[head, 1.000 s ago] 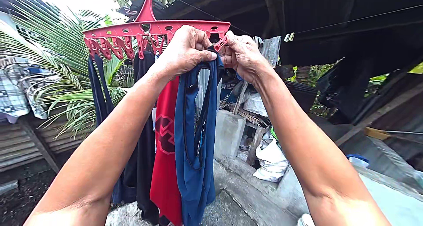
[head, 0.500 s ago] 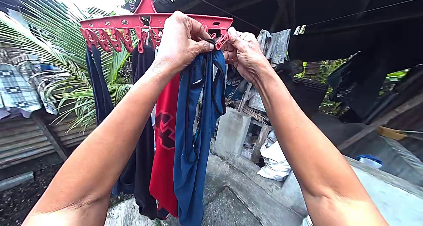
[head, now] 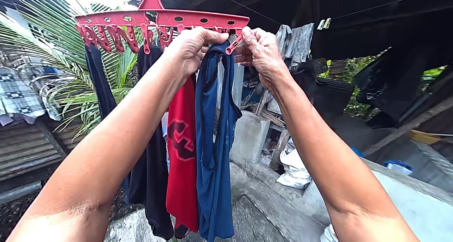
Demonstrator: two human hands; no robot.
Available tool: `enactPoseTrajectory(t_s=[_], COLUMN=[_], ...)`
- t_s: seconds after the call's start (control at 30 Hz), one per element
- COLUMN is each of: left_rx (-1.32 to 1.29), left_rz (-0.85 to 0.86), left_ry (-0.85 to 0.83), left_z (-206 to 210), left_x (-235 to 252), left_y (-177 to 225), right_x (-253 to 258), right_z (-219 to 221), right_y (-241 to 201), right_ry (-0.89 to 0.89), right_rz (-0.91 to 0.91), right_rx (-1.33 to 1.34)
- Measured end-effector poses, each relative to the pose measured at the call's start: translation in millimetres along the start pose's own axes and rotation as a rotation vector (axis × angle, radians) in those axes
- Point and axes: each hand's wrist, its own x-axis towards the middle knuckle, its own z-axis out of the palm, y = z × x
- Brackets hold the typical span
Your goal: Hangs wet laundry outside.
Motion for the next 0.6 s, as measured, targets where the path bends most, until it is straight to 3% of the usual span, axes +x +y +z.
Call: enactPoseTrajectory(t_s=[0.27, 0.47, 0.6], left_rx=[-0.022, -0.321, -0.335], left_rz=[0.221, 0.082, 0.127], left_ry=[0.045, 0.118, 0.051], left_z=[14.0, 26.9, 23.6], left_x=[-10.8, -12.2, -14.7], left_y=[-27.0, -36.9, -38.4], right_x=[-1.9, -3.6, -9.8], right_z=[2.7, 1.5, -8.5], right_y=[2.3, -4.3, -5.9], right_ry=[0.089, 0.082, -0.013], right_rz=[-0.015, 0.038, 0.034], right_rx=[-0.012, 0.031, 0.092])
